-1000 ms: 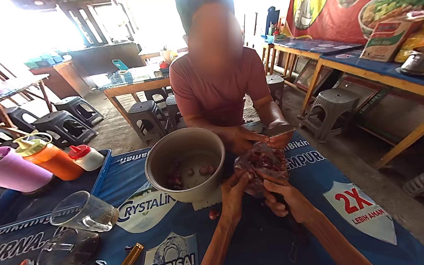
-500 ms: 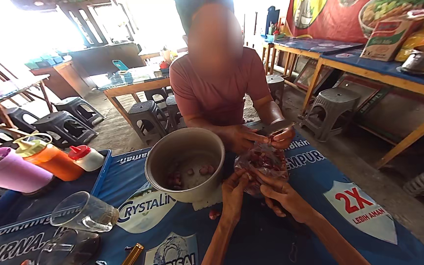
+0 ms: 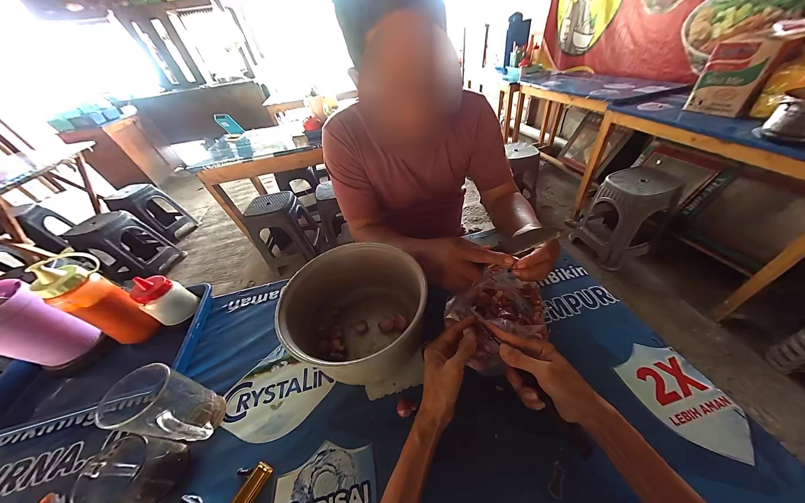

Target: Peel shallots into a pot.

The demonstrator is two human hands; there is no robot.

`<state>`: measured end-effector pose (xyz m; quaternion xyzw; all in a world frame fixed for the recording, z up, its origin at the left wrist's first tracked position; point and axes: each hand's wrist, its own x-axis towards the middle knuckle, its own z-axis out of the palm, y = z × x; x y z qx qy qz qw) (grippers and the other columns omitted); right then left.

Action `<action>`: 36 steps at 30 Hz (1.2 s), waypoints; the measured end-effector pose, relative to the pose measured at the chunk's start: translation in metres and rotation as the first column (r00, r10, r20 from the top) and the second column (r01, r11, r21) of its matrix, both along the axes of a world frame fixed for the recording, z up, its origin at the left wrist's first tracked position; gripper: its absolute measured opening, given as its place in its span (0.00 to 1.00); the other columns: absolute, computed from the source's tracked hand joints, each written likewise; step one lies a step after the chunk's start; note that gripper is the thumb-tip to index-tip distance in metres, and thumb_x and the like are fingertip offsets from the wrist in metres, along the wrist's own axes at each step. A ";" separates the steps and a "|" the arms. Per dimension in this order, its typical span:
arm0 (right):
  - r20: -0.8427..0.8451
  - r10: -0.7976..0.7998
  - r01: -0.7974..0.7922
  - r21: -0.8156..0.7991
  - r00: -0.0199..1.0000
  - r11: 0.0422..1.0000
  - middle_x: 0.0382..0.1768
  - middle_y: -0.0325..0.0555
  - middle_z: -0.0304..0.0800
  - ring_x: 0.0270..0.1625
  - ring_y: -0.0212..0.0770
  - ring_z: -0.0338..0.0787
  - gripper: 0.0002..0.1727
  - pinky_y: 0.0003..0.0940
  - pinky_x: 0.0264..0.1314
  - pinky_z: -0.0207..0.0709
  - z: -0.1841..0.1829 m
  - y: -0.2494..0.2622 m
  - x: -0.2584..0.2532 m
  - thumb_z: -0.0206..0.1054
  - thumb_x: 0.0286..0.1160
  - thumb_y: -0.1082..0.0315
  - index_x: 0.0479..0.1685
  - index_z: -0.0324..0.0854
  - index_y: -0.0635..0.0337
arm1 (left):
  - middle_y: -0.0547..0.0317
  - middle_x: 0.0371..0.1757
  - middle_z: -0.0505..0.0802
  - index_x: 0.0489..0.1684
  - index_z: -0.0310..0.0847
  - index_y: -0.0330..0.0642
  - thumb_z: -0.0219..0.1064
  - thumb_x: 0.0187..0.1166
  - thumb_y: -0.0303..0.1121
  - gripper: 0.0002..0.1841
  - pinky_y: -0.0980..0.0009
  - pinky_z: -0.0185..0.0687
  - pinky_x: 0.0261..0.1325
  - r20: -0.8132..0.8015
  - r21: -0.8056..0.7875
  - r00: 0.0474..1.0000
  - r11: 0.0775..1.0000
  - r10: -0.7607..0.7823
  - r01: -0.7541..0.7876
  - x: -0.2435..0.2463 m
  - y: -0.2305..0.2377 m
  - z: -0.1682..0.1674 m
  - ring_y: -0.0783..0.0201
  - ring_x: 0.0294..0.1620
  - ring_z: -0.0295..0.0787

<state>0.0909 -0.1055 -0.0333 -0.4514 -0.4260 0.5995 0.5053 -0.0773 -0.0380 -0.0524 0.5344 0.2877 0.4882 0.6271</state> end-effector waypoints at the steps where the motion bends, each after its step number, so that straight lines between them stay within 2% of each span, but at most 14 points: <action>1: -0.015 -0.008 0.008 0.001 1.000 1.000 0.17 0.34 0.75 0.10 0.26 0.69 0.27 0.19 0.10 0.65 0.000 0.000 0.000 0.50 0.90 0.65 0.88 0.66 0.52 | 0.52 0.51 0.93 0.67 0.80 0.25 0.56 0.87 0.26 0.17 0.71 0.86 0.58 0.000 0.015 1.000 1.000 -0.005 0.005 0.000 0.000 -0.001 0.68 0.47 0.91; 5: -0.046 -0.097 0.099 0.053 0.994 0.994 0.17 0.34 0.74 0.10 0.27 0.70 0.28 0.20 0.10 0.67 0.000 0.001 0.002 0.49 0.90 0.66 0.89 0.65 0.53 | 0.50 0.52 0.92 0.69 0.76 0.25 0.54 0.88 0.25 0.17 0.68 0.88 0.58 0.020 0.014 1.000 1.000 -0.016 0.016 -0.002 0.002 -0.002 0.65 0.48 0.91; 7: 0.030 -0.220 0.208 0.222 0.975 0.953 0.20 0.34 0.79 0.11 0.26 0.71 0.27 0.20 0.10 0.68 -0.004 0.003 0.002 0.51 0.89 0.69 0.87 0.67 0.59 | 0.50 0.51 0.93 0.69 0.76 0.24 0.51 0.89 0.25 0.17 0.68 0.88 0.57 0.048 -0.021 0.999 0.999 -0.025 0.026 -0.002 0.003 -0.001 0.64 0.47 0.92; 10: 0.279 -0.459 0.277 0.507 0.843 0.817 0.28 0.34 0.85 0.15 0.22 0.73 0.26 0.17 0.14 0.69 -0.013 0.010 0.008 0.55 0.87 0.71 0.82 0.71 0.66 | 0.50 0.50 0.94 0.67 0.76 0.24 0.50 0.89 0.24 0.17 0.69 0.88 0.55 0.051 -0.039 0.999 0.999 -0.014 0.016 -0.004 0.003 0.002 0.65 0.45 0.92; 12: 0.426 -0.439 0.248 0.433 0.791 0.867 0.34 0.38 0.87 0.17 0.21 0.73 0.27 0.18 0.16 0.71 -0.012 0.012 0.017 0.55 0.88 0.67 0.86 0.68 0.61 | 0.51 0.48 0.93 0.65 0.77 0.24 0.51 0.89 0.25 0.16 0.71 0.89 0.52 0.025 0.007 1.000 1.000 0.005 -0.005 -0.002 0.001 0.005 0.66 0.43 0.92; 15: 0.548 -0.254 0.171 0.199 0.797 0.965 0.36 0.42 0.86 0.20 0.28 0.76 0.38 0.25 0.20 0.73 -0.010 0.014 0.027 0.58 0.89 0.60 0.95 0.47 0.56 | 0.53 0.47 0.93 0.63 0.78 0.25 0.54 0.88 0.26 0.15 0.72 0.89 0.50 -0.030 0.107 0.999 0.993 0.043 -0.039 -0.001 -0.003 0.013 0.68 0.42 0.91; 17: 0.550 -0.214 0.148 0.163 0.807 0.975 0.36 0.42 0.86 0.20 0.28 0.77 0.42 0.25 0.21 0.73 -0.009 0.014 0.028 0.59 0.88 0.58 0.97 0.40 0.55 | 0.53 0.47 0.94 0.62 0.79 0.25 0.55 0.88 0.26 0.14 0.72 0.89 0.51 -0.053 0.160 0.996 0.985 0.070 -0.060 -0.002 -0.004 0.017 0.68 0.43 0.92; 20: 0.542 -0.235 0.149 0.198 0.807 0.969 0.35 0.42 0.86 0.20 0.29 0.78 0.42 0.25 0.20 0.74 -0.010 0.013 0.024 0.60 0.87 0.57 0.96 0.42 0.55 | 0.53 0.46 0.94 0.61 0.79 0.25 0.57 0.87 0.25 0.13 0.73 0.89 0.49 -0.055 0.238 0.993 0.967 0.104 -0.088 -0.005 -0.006 0.023 0.69 0.42 0.92; 23: 0.551 -0.289 0.187 0.235 0.783 0.954 0.48 0.46 0.91 0.26 0.30 0.82 0.42 0.27 0.26 0.77 -0.014 0.012 0.022 0.65 0.83 0.51 0.93 0.53 0.57 | 0.53 0.46 0.93 0.60 0.80 0.25 0.61 0.85 0.25 0.13 0.73 0.90 0.49 -0.060 0.365 0.981 0.919 0.185 -0.151 -0.008 -0.008 0.034 0.69 0.42 0.92; 25: 0.568 -0.341 0.214 0.280 0.749 0.936 0.54 0.50 0.91 0.31 0.31 0.85 0.40 0.28 0.31 0.80 -0.015 0.012 0.019 0.67 0.80 0.49 0.88 0.63 0.58 | 0.53 0.46 0.94 0.58 0.81 0.25 0.65 0.82 0.26 0.13 0.73 0.90 0.50 -0.074 0.507 0.953 0.834 0.295 -0.219 -0.015 -0.009 0.046 0.70 0.43 0.92; 28: 0.611 -0.483 0.272 0.410 0.627 0.871 0.43 0.46 0.93 0.34 0.30 0.87 0.27 0.29 0.38 0.81 -0.019 0.012 0.013 0.65 0.81 0.51 0.68 0.84 0.62 | 0.51 0.47 0.93 0.55 0.86 0.28 0.67 0.81 0.30 0.13 0.72 0.89 0.51 -0.162 0.724 0.829 0.635 0.536 -0.269 -0.038 -0.004 0.068 0.69 0.45 0.91; 31: 0.631 -0.581 0.314 0.492 0.514 0.812 0.29 0.43 0.88 0.28 0.30 0.83 0.22 0.30 0.32 0.77 -0.023 0.013 0.010 0.64 0.81 0.50 0.49 0.89 0.63 | 0.47 0.48 0.93 0.53 0.89 0.34 0.67 0.80 0.32 0.13 0.67 0.86 0.49 -0.289 0.835 0.572 0.494 0.768 -0.241 -0.068 0.007 0.078 0.60 0.46 0.90; 33: 0.629 -0.632 0.334 0.538 0.453 0.774 0.27 0.46 0.87 0.27 0.34 0.83 0.21 0.33 0.31 0.76 -0.025 0.014 0.009 0.64 0.81 0.52 0.46 0.89 0.65 | 0.44 0.49 0.93 0.53 0.91 0.35 0.67 0.80 0.30 0.12 0.63 0.87 0.49 -0.329 0.849 0.459 0.471 0.825 -0.238 -0.084 0.017 0.075 0.53 0.48 0.90; 36: 0.614 -0.675 0.329 0.590 0.409 0.737 0.35 0.53 0.93 0.32 0.42 0.90 0.19 0.41 0.36 0.83 -0.028 0.015 0.011 0.65 0.80 0.59 0.55 0.89 0.67 | 0.41 0.58 0.93 0.59 0.89 0.33 0.67 0.80 0.29 0.14 0.54 0.85 0.56 -0.393 0.819 0.388 0.509 0.834 -0.265 -0.096 0.026 0.072 0.46 0.57 0.89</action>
